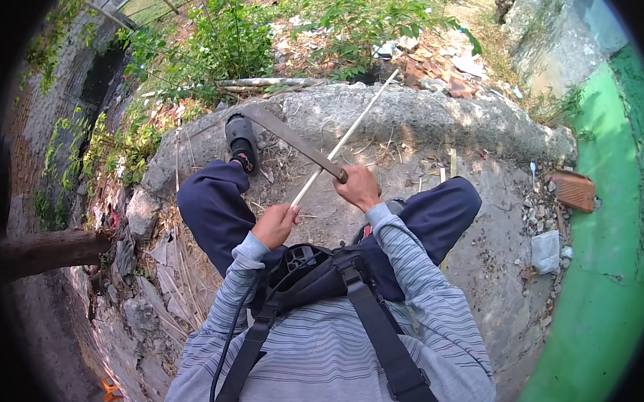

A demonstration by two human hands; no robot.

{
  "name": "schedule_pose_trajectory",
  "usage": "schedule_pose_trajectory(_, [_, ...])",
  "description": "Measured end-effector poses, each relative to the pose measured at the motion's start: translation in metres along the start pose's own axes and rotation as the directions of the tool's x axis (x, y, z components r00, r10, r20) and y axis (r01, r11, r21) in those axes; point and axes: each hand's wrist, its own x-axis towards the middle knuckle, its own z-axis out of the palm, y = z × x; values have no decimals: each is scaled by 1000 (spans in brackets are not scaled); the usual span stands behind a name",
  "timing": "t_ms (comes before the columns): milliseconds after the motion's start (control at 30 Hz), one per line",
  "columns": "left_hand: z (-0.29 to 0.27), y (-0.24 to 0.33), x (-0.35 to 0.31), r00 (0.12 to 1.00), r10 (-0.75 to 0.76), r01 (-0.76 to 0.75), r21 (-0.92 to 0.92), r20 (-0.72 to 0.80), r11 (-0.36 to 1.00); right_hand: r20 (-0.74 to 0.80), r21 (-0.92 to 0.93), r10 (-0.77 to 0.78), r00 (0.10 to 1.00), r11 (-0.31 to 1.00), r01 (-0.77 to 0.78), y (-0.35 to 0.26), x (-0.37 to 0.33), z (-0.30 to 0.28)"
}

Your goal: The person whittles a thin bamboo strip using a machete while seated outdoors.

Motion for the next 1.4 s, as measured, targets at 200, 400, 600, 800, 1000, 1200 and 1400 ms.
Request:
schedule_pose_trajectory(200, [-1, -17, -2, 998, 49, -44, -116, 41, 992, -21, 126, 63, 998, 990, -60, 15, 12, 4])
schedule_pose_trajectory(400, [-14, 1, -7, 995, -30, 45, -159, 97, 986, -28, 4, -25, 999, 1000, 25, 8, 7, -6])
schedule_pose_trajectory(600, [-23, -12, -30, 992, 26, 9, -273, 127, 962, -112, 96, 109, 988, 990, -99, 34, 39, -19])
schedule_pose_trajectory(800, [-33, 1, -23, 970, -35, 145, -454, 242, 879, -33, 11, -86, 996, 996, 86, -5, 18, -35])
schedule_pose_trajectory(1000, [-45, 14, -40, 929, -54, 274, -581, 366, 766, -117, 90, 38, 992, 996, -28, 20, 55, -49])
schedule_pose_trajectory(1200, [-48, 29, -11, 818, -114, 548, -702, 564, 455, 15, 100, -142, 990, 985, 140, -40, 2, -27])
schedule_pose_trajectory(1400, [-48, 24, -15, 815, -66, 552, -737, 576, 390, -25, 130, -73, 997, 989, 75, -35, 20, -36])
